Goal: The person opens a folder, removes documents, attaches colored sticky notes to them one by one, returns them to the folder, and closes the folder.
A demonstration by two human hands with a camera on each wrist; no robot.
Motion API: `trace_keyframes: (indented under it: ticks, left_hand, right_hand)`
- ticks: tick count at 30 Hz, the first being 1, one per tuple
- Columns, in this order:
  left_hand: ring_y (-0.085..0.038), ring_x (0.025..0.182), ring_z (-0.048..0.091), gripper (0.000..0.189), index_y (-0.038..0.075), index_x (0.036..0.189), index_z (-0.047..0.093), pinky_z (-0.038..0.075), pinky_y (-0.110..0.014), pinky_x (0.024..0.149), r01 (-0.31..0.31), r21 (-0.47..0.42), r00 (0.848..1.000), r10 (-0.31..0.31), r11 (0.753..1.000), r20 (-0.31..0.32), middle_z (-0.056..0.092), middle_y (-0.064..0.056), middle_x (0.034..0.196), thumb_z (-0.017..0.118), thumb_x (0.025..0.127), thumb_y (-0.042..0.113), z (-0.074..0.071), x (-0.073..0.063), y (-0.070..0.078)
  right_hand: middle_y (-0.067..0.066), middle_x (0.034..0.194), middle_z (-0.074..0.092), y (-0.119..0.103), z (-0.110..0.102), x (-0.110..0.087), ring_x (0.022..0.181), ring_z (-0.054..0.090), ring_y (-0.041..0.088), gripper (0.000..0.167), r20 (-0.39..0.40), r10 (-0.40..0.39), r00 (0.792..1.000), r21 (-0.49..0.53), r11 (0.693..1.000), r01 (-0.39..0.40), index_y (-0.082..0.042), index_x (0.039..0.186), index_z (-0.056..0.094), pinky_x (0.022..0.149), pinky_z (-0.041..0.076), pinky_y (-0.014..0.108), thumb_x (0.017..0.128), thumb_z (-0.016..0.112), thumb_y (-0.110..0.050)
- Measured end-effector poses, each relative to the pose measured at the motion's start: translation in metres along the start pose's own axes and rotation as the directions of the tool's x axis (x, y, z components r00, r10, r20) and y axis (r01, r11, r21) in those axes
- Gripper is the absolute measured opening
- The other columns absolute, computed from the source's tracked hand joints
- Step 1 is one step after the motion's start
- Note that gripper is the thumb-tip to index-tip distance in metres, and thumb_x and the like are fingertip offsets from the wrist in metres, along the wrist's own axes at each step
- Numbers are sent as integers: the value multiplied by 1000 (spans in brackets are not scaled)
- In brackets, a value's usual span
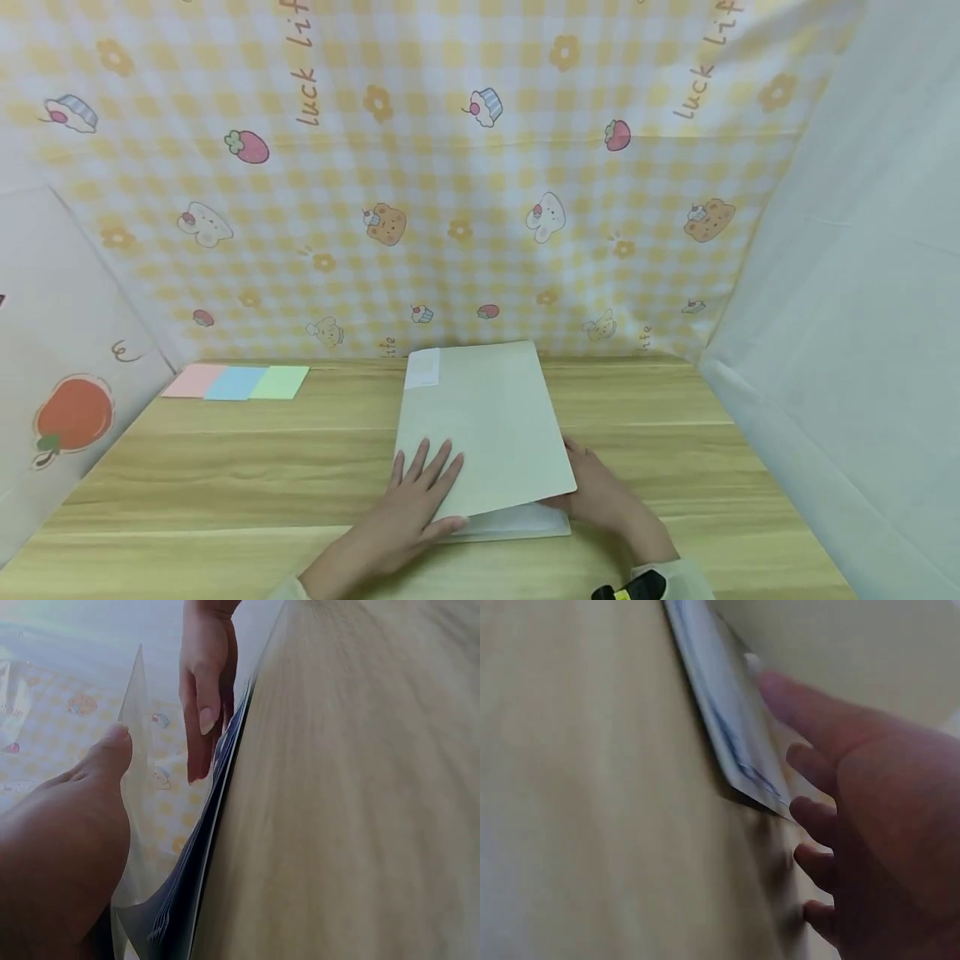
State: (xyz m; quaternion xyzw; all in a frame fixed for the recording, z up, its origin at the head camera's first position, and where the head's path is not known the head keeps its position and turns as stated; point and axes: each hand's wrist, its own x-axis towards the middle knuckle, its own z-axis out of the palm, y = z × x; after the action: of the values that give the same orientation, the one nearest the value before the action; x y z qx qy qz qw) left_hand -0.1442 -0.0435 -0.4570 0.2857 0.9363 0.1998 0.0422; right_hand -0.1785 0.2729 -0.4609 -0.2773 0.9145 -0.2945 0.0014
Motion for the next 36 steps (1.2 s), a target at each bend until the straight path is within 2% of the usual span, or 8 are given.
trace_keyframes:
  ticks: [7, 16, 21, 28, 31, 33, 35, 36]
  left_hand:
    - [-44, 157, 1, 83, 15, 163, 19, 4, -72, 120, -5, -43, 1000, 5, 999, -9, 9, -13, 171, 32, 100, 68, 0, -4, -1]
    - [-40, 158, 8, 84, 17, 163, 18, 12, -69, 121, -29, -123, 995, 17, 992, -100, 13, -10, 171, 49, 99, 60, -7, -10, -9]
    - [-30, 158, 17, 89, 22, 164, 12, 23, -58, 123, 15, -175, 986, -43, 985, -159, 19, -3, 171, 55, 96, 60, -12, -20, -13]
    - [-27, 152, 33, 96, 36, 163, 2, 36, -53, 118, 77, -252, 964, -136, 965, -229, 23, 1, 169, 65, 93, 53, -21, -35, -17]
    - [-29, 145, 46, 99, 34, 163, 3, 45, -53, 111, 85, -251, 951, -154, 964, -269, 31, -3, 166, 68, 91, 53, -27, -42, -17]
    - [-30, 142, 48, 102, 28, 164, 4, 48, -52, 107, 44, -198, 938, -109, 979, -328, 30, -5, 166, 70, 91, 51, -29, -45, -19]
    - [-27, 147, 42, 96, 14, 164, 9, 45, -41, 114, -85, -81, 897, 41, 993, -440, 29, -11, 167, 64, 95, 52, -30, -45, -22]
    - [-28, 150, 38, 92, 9, 163, 10, 39, -39, 118, -172, 10, 853, 153, 985, -499, 26, -15, 167, 61, 98, 50, -32, -44, -25]
  right_hand:
    - [24, 155, 43, -9, 7, -8, 142, 38, 51, 72, 17, 56, 998, -18, 998, -56, -20, 145, 51, 104, 12, 85, 85, 77, -48]
    - [24, 159, 38, -5, 9, -8, 145, 33, 53, 74, 40, 76, 996, -77, 994, -72, -24, 149, 49, 105, 14, 86, 86, 72, -56]
    - [22, 147, 55, -6, 10, -6, 147, 25, 58, 61, 83, 86, 993, -98, 992, -78, -17, 135, 65, 108, 12, 83, 88, 69, -56]
    - [27, 161, 33, -11, 7, -5, 145, 27, 59, 76, 97, 67, 993, -160, 986, -51, -15, 149, 50, 107, 15, 84, 89, 66, -58]
    - [25, 161, 34, -11, 8, -5, 144, 30, 59, 76, 91, 54, 994, -189, 981, -36, -19, 151, 48, 106, 19, 84, 89, 66, -59]
    - [24, 161, 35, -11, 7, -4, 144, 31, 58, 76, 87, 53, 995, -203, 979, -35, -21, 151, 49, 106, 20, 83, 89, 65, -61]
    - [23, 161, 36, -10, 7, -4, 145, 31, 58, 76, 87, 57, 995, -204, 978, -39, -21, 151, 49, 107, 20, 83, 89, 65, -61]
    - [23, 161, 36, -10, 7, -4, 145, 31, 58, 76, 88, 58, 994, -205, 978, -39, -21, 151, 49, 107, 20, 83, 89, 65, -61]
